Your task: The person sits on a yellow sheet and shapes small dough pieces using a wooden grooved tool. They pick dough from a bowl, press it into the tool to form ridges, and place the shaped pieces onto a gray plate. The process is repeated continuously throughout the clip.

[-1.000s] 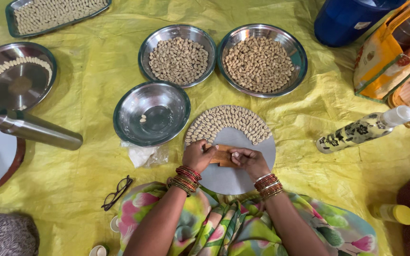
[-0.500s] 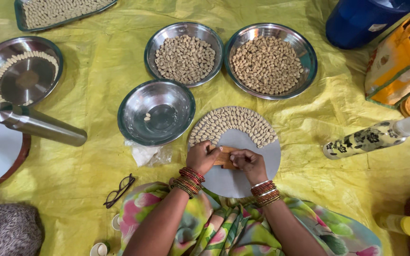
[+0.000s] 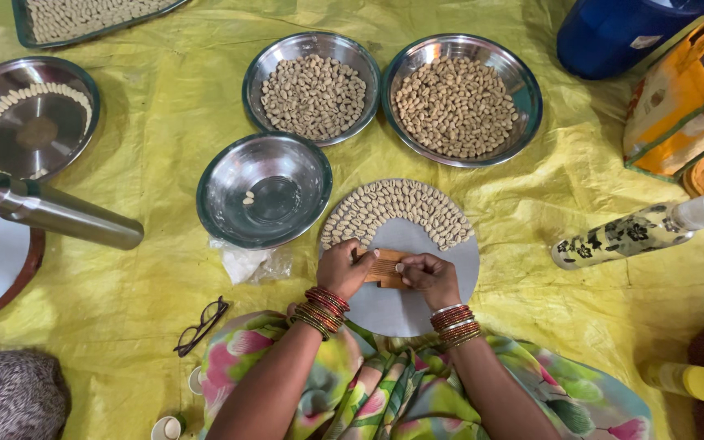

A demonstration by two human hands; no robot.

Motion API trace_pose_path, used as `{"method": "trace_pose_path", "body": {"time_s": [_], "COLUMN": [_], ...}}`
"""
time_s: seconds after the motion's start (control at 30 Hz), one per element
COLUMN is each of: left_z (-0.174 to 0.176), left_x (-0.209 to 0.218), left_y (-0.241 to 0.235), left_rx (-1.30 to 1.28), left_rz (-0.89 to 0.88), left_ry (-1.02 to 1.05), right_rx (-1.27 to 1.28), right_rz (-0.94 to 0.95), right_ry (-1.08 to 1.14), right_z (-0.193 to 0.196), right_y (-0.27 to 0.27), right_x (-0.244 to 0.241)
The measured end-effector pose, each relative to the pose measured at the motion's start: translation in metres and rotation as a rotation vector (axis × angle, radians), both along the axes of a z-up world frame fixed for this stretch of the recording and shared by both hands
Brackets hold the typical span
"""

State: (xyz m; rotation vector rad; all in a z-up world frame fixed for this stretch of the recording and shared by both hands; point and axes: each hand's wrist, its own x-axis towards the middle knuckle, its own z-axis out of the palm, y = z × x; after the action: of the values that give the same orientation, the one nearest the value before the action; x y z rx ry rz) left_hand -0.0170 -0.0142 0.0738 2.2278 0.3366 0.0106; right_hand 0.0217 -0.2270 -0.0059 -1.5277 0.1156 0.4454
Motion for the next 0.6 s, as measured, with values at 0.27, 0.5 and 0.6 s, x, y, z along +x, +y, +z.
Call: {"method": "trace_pose_path", "body": {"time_s": [0.27,0.5,0.6], "left_z": [-0.002,-0.001,-0.002], "left_x": [-0.001,-0.001,-0.001], "left_y": [0.001,0.0,0.001], "left_rx": [0.028,0.038,0.034], "left_rz": [0.008,0.022,0.013], "left_ry": [-0.054,0.0,-0.006], "right_rx": [0.007,0.029,0.028], "right_rz": [-0.024,-0.027,-0.041], "right_ry": [0.024,0.049,0.089], "right_z": [-0.019,-0.033,-0.039], "right_y": [-0.006,-0.015,-0.019], "right_x": [0.003,0.006,0.009]}}
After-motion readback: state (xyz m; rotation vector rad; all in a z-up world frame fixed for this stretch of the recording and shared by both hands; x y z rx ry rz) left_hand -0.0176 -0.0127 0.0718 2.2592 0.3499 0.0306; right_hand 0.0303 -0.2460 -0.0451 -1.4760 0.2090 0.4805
